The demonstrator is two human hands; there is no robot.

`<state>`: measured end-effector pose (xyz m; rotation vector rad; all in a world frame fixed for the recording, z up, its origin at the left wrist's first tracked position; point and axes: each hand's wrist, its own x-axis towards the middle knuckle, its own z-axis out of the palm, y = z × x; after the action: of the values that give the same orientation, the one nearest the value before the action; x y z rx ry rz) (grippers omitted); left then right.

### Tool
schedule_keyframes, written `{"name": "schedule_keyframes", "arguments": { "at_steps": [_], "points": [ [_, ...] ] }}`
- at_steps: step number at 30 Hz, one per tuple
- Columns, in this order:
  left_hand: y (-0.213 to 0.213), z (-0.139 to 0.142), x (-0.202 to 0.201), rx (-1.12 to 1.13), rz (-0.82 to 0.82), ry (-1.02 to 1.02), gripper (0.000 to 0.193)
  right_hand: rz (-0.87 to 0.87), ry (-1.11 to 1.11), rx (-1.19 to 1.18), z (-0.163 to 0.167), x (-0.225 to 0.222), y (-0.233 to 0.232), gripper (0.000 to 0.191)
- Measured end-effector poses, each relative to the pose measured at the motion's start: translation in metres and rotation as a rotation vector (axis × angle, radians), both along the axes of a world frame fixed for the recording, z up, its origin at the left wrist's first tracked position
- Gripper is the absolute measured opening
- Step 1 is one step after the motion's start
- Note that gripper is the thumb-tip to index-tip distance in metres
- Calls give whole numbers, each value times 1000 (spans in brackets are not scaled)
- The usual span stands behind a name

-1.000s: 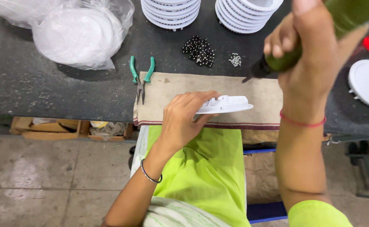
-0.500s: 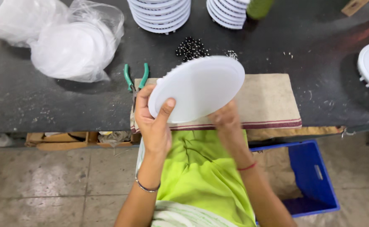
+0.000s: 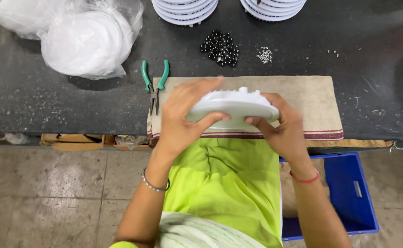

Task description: The person assembles round white LED ceiling light fixtures at a workbench. They place small screws onto the light base, drive them with a green electric screwdriver, fit the white diffuser cover onto the housing, and stack finished fixtures aside while taking new bases from stacks on the table.

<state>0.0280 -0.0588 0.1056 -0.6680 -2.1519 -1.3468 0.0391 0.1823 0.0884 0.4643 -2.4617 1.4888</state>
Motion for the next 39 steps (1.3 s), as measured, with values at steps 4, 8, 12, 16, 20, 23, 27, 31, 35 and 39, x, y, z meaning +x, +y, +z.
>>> {"name": "schedule_keyframes", "arguments": {
  "at_steps": [4,8,12,16,20,23,27,31,35,39],
  "points": [
    [8,0,-3,64,-56,6,35,-45,-1,58,4,3,-6,43],
    [3,-9,-3,125,-55,17,33,-20,55,100,8,5,-10,44],
    [-2,-17,4,139,-29,28,33,-5,110,76,13,5,-22,43],
    [-4,-26,11,177,-23,5,34,-28,165,159,22,12,-24,42],
    [2,-27,9,229,-38,-43,33,-48,150,209,30,17,-25,41],
    [0,-18,13,134,-48,-7,32,-57,153,227,33,20,-27,41],
    [-6,-6,16,-41,-90,83,31,-68,220,269,30,24,-31,46],
    [-6,-2,16,-50,-118,83,31,-89,220,291,26,29,-32,47],
    [-7,-6,20,-14,-124,82,29,-66,240,297,23,33,-31,50],
    [-8,-11,24,-4,-121,107,30,-48,246,318,21,37,-32,53]
  ]
}}
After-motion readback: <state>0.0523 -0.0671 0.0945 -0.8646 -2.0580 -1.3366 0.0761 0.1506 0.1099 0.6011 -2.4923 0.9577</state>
